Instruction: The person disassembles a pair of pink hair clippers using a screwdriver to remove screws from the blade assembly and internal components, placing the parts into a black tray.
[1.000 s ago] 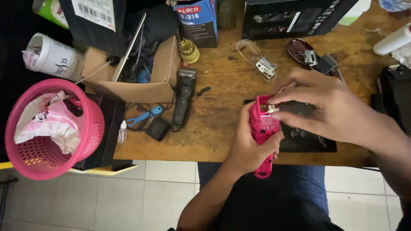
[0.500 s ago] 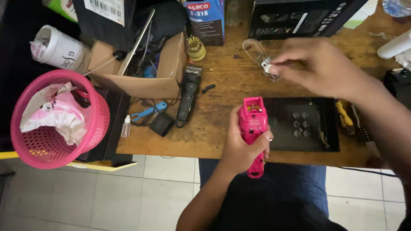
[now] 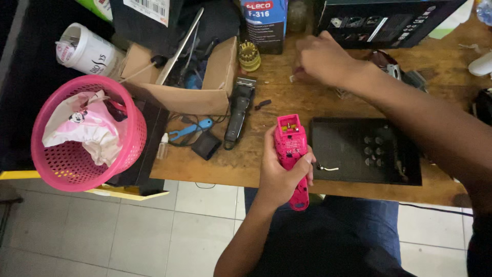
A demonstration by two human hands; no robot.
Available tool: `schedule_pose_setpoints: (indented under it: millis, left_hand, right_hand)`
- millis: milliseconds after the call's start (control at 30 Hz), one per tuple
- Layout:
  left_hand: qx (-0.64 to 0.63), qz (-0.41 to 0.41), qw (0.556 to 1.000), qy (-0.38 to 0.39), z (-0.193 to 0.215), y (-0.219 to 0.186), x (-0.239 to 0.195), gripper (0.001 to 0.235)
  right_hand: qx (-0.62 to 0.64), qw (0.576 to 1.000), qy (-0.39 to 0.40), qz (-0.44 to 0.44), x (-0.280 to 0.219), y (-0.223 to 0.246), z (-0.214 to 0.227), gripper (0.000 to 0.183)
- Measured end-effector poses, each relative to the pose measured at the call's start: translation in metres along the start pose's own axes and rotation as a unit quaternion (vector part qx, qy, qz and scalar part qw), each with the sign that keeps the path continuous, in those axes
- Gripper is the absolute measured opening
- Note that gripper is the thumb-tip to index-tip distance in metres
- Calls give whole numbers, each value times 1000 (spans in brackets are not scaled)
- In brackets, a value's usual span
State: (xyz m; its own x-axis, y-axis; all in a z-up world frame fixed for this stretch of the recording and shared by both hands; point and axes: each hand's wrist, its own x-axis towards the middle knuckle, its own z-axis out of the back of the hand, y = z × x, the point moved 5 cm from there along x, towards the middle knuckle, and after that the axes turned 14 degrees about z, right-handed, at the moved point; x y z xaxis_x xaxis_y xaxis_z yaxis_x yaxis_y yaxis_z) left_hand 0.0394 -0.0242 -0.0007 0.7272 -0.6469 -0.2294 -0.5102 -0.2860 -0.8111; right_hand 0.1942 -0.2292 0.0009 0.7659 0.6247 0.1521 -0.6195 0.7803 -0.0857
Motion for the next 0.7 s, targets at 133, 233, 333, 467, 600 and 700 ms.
schedule_pose_setpoints:
  millis: [133,233,333,467,600,700]
  left_hand:
    - [5,5,1000,-13,4,0,0,64]
    - [2,3,1000,-15,6,-2,1,65]
    - [5,1,1000,-16,7,-3,4,66]
    - [32,-21,999,-10,11,-5,4,65]
    - [57,-57,997,-10,17,-8,5,67]
    - [62,-61,996,2,21,-10,7,67]
  right_hand:
    - [-39,999,23,-3,2,3,-7,24]
    - [-52,999,7,0,-3,2,-2,18]
    - [-22,999,-32,3,-7,10,17,26]
    - [7,997,-69,-12,-21,30,58,25]
    - [164,970,-177,1,-61,68,108,23]
    - [198,962,-186,-19,-93,89,123,22]
